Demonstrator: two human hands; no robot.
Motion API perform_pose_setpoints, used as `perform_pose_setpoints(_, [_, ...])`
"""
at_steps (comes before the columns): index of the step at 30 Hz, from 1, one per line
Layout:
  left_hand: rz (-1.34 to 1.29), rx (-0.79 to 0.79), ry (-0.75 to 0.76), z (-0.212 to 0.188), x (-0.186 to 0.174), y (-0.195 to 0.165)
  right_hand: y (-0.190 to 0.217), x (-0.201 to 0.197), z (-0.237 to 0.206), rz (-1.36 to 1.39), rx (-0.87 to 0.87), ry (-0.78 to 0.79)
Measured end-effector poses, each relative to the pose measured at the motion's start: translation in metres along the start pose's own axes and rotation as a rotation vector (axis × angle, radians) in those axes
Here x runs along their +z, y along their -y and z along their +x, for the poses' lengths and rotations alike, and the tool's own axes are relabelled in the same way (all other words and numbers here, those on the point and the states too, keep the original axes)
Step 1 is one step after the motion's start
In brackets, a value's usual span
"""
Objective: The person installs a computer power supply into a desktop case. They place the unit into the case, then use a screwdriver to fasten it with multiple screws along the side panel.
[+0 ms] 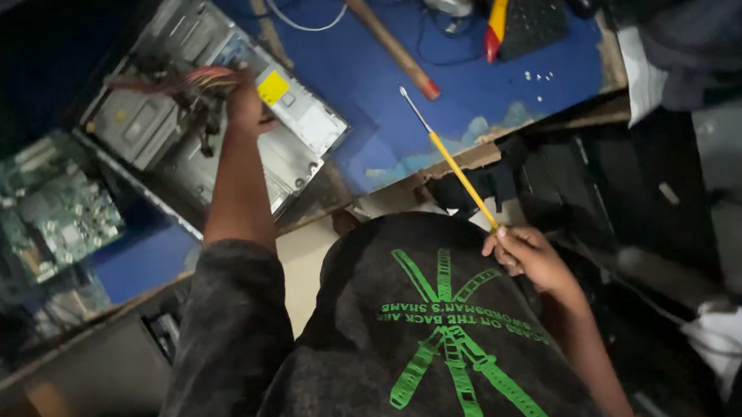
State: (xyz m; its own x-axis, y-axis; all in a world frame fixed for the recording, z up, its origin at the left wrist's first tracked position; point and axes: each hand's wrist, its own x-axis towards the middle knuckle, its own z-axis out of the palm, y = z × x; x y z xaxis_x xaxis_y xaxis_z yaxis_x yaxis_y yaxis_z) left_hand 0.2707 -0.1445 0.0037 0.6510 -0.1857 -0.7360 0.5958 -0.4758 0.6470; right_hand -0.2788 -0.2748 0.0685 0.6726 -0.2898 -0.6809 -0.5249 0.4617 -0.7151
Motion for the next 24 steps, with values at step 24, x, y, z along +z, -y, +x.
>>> perform_pose_setpoints(24, [-0.182, 0.368, -0.041, 0.014, 0.005, 0.009, 0.003, 0.026, 0.018, -0.010, -0.027, -0.038])
